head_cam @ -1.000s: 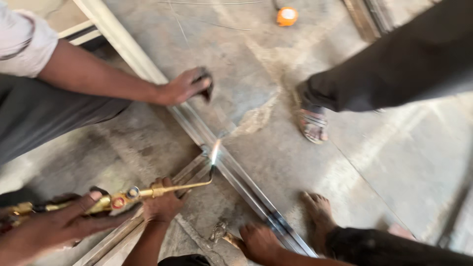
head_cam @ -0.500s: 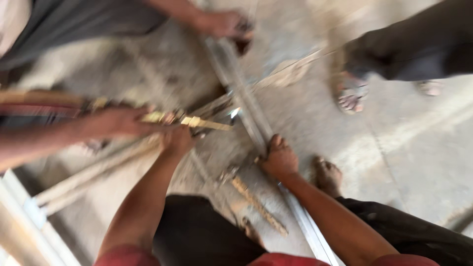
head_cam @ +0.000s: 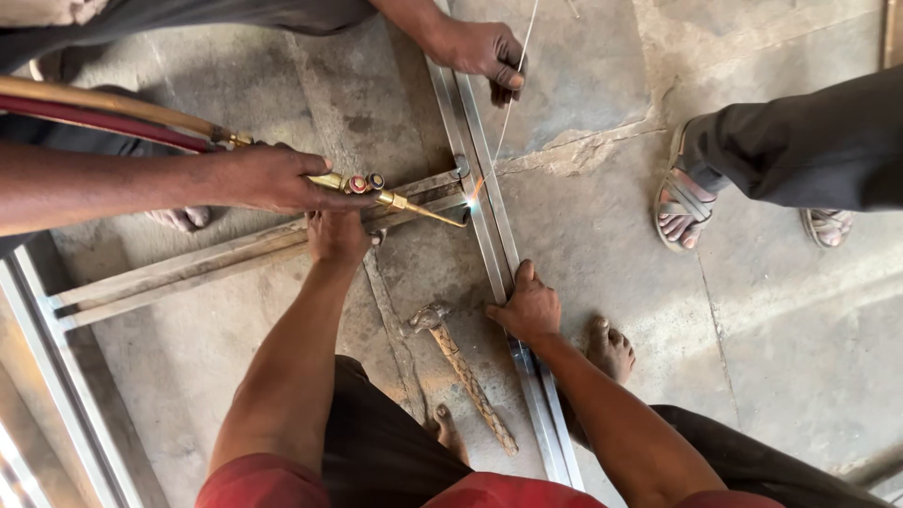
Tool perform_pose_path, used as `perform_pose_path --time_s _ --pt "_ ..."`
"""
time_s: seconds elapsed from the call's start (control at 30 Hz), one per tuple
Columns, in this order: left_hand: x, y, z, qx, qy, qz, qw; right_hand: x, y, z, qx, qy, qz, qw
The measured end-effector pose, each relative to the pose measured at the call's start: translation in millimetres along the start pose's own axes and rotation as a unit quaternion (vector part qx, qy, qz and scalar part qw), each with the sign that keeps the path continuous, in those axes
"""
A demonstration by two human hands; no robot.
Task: The person kneels on the floor and aligns metal bars into a rectangular frame structure. Another person uses a welding torch to join the metal pieces while the camera wearer holds them in place and occasionally taps the joints with a hammer.
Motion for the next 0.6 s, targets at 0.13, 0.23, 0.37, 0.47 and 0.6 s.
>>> perform_pose_path --time_s 0.13,0.23,0.37,0.47,0.6 --pt "-2 -4 -3 -0.021 0.005 0.007 1.000 1 -1 -1 -0.003 0.008 0.011 1.000" --pt "-3 -9 -3 -0.052 0.007 -0.001 0.999 -3 -6 -4 -0.020 -0.025 0.015 0.999" --pt "-3 -8 -2 -0.019 -0.015 0.056 0.998 0 -6 -11 -0.045 -0.013 0.048 0.998" --pt "0 -4 1 -0.024 -0.019 0.061 0.998 11 -3 -3 -0.028 0.020 -0.012 0.999" --pt "-13 -13 -3 -0.038 -0.048 0.071 0.996 11 -19 19 0.002 0.041 0.003 0.999"
Point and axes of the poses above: each hand's wrist, its own x-axis towards the middle knuckle, its own y-axis out of the back of the hand, z = x × y, the point moved 2 cm from there along x, towards the middle knuckle, and after that the axes turned 6 degrees about -z, right-handed, at the moved point
